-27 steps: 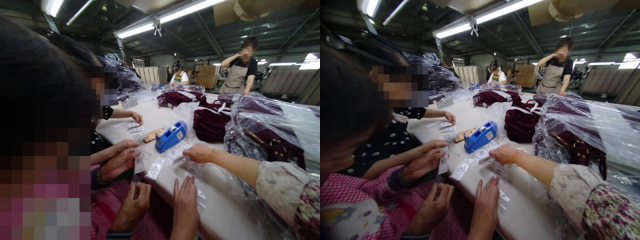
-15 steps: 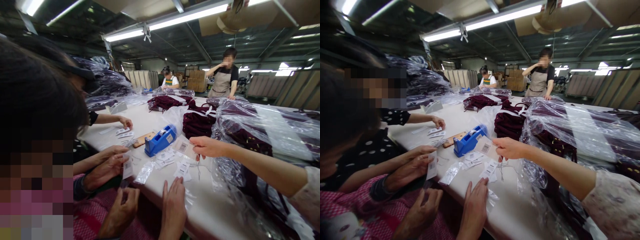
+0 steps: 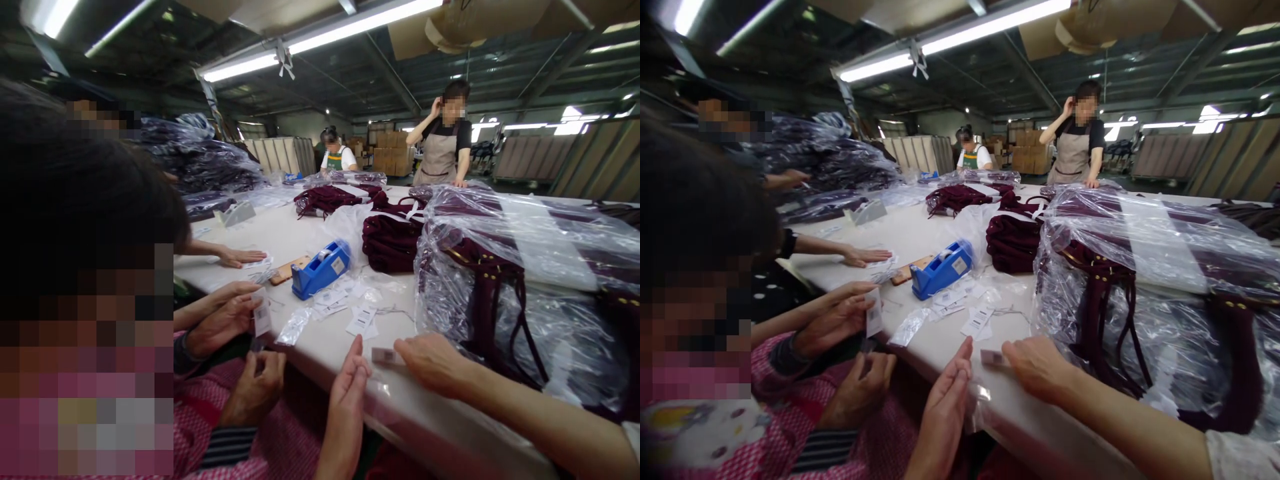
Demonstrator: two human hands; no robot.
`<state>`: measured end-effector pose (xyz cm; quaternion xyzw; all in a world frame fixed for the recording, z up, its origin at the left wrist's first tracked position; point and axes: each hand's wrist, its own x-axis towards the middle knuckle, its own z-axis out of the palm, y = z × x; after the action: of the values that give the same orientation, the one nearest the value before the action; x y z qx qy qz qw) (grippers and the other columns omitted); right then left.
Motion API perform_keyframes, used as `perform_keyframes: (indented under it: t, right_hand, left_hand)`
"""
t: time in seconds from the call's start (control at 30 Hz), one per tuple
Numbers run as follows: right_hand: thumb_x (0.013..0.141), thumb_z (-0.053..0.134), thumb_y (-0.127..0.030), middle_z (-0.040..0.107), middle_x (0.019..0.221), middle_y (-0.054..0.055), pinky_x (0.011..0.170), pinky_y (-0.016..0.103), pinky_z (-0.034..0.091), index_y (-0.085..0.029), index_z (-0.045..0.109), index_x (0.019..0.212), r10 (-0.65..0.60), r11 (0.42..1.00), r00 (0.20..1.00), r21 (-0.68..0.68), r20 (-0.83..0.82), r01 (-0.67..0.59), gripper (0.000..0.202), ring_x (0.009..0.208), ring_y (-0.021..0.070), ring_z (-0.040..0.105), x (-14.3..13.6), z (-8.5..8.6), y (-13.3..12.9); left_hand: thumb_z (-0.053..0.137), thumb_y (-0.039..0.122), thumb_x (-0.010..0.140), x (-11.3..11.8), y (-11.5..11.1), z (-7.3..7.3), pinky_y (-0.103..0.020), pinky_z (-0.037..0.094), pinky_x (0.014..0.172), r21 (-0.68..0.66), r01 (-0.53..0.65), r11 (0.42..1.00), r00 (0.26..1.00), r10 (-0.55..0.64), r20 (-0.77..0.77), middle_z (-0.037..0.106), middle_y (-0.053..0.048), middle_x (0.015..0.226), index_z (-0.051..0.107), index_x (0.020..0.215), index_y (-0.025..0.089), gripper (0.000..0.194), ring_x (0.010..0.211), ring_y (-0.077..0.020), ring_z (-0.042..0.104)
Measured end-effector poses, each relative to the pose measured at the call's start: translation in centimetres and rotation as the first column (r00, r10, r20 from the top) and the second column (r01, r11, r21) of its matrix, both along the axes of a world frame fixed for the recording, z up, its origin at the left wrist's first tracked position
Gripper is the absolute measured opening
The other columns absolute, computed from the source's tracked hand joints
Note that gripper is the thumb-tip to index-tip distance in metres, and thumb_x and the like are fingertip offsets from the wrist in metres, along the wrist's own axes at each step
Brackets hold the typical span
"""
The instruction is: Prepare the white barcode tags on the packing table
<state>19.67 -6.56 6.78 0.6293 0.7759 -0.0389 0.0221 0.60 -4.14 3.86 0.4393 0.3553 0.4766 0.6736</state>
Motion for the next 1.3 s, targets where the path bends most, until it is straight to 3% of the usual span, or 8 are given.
perform_keyframes:
  t: [0.23, 0.5, 0.63, 0.8, 0.87, 1.0, 1.13, 1.3]
  right_hand:
    - [0.091, 0.043, -0.012, 0.065, 0.088, 0.009, 0.066, 0.031, 0.038, -0.016, 0.056, 0.093, 0.037, 0.995, 0.999, 0.089, 0.008, -0.037, 0.014, 0.080, 0.0228, 0.061, -0.5, -1.2, -0.9]
    - [0.088, 0.044, -0.006, 0.063, 0.090, 0.009, 0.069, 0.032, 0.038, -0.017, 0.056, 0.091, -0.024, 0.986, 1.000, 0.164, 0.005, 0.023, 0.017, 0.082, 0.0227, 0.058, -0.7, -1.6, -1.3]
    - [0.090, 0.041, -0.007, 0.064, 0.085, 0.009, 0.067, 0.031, 0.039, -0.016, 0.056, 0.089, -0.020, 0.989, 1.000, 0.143, -0.005, 0.020, 0.017, 0.078, 0.0222, 0.060, -0.7, -1.9, -1.1]
    - [0.091, 0.041, -0.011, 0.066, 0.085, 0.010, 0.064, 0.030, 0.039, -0.016, 0.056, 0.091, -0.032, 0.992, 0.999, 0.122, -0.035, 0.036, 0.016, 0.078, 0.0236, 0.062, -0.5, -2.1, -0.9]
    - [0.091, 0.041, -0.011, 0.067, 0.084, 0.009, 0.062, 0.029, 0.038, -0.016, 0.056, 0.090, -0.053, 0.992, 0.997, 0.112, -0.062, 0.060, 0.016, 0.075, 0.0227, 0.063, 0.0, -1.9, -0.8]
    - [0.097, 0.034, -0.018, 0.065, 0.076, 0.006, 0.058, 0.026, 0.037, -0.017, 0.053, 0.090, -0.134, 0.982, 0.977, 0.109, -0.166, 0.153, 0.020, 0.066, 0.0180, 0.060, 1.8, -0.4, -1.7]
    - [0.100, 0.031, -0.032, 0.056, 0.068, -0.002, 0.058, 0.021, 0.040, -0.019, 0.049, 0.085, -0.075, 0.996, 0.763, -0.013, -0.642, 0.087, 0.027, 0.062, 0.0120, 0.056, 3.9, 2.6, -4.1]
    - [0.100, 0.035, -0.041, 0.055, 0.071, -0.002, 0.055, 0.020, 0.041, -0.019, 0.055, 0.092, -0.096, 0.993, 0.658, -0.120, -0.747, 0.009, 0.030, 0.060, 0.0106, 0.052, 5.0, 7.5, -7.7]
  left_hand:
    - [0.063, 0.047, 0.078, 1.7, -0.7, -1.0, -0.043, 0.031, 0.105, 0.100, 0.114, 0.988, 0.979, -0.095, -0.181, 0.070, -0.009, 0.104, 0.067, 0.085, 0.019, 0.029, 0.112, -0.0297, 0.055]
    - [0.058, 0.041, 0.083, 0.7, -0.6, -0.5, -0.037, 0.030, 0.105, 0.155, 0.115, 0.981, 0.955, -0.066, -0.289, 0.058, -0.010, 0.132, 0.063, 0.076, 0.019, 0.023, 0.120, -0.0282, 0.049]
    - [0.060, 0.041, 0.081, 0.6, -0.7, -0.3, -0.035, 0.033, 0.103, 0.115, 0.062, 0.991, 0.963, -0.029, -0.267, 0.062, -0.008, 0.127, 0.066, 0.082, 0.020, 0.023, 0.118, -0.0274, 0.052]
    - [0.067, 0.044, 0.077, 1.6, -0.3, -1.1, -0.034, 0.039, 0.096, -0.006, 0.099, 0.995, 0.974, -0.099, -0.203, 0.070, -0.005, 0.105, 0.063, 0.117, 0.019, 0.047, 0.104, -0.0240, 0.060]
    - [0.067, 0.043, 0.078, 1.7, -0.2, -1.0, -0.033, 0.037, 0.099, 0.009, 0.064, 0.998, 0.982, -0.061, -0.179, 0.069, -0.006, 0.113, 0.067, 0.110, 0.019, 0.040, 0.109, -0.0240, 0.058]
    - [0.066, 0.035, 0.080, 0.9, -0.9, 0.9, -0.030, 0.040, 0.094, 0.094, 0.053, 0.994, 0.969, -0.029, -0.246, 0.069, -0.008, 0.115, 0.069, 0.075, 0.017, 0.018, 0.107, -0.0226, 0.059]
    - [0.067, 0.028, 0.079, 0.1, -2.7, 3.4, -0.023, 0.047, 0.068, -0.019, 0.149, 0.989, 0.964, -0.149, -0.220, 0.074, -0.004, 0.073, 0.068, 0.075, 0.015, 0.014, 0.068, -0.0140, 0.063]
    - [0.075, 0.025, 0.070, 0.4, -4.4, 4.1, -0.019, 0.046, 0.054, -0.177, 0.263, 0.949, 0.947, -0.289, -0.143, 0.075, -0.007, 0.066, 0.070, 0.078, 0.013, 0.015, 0.054, -0.0116, 0.063]
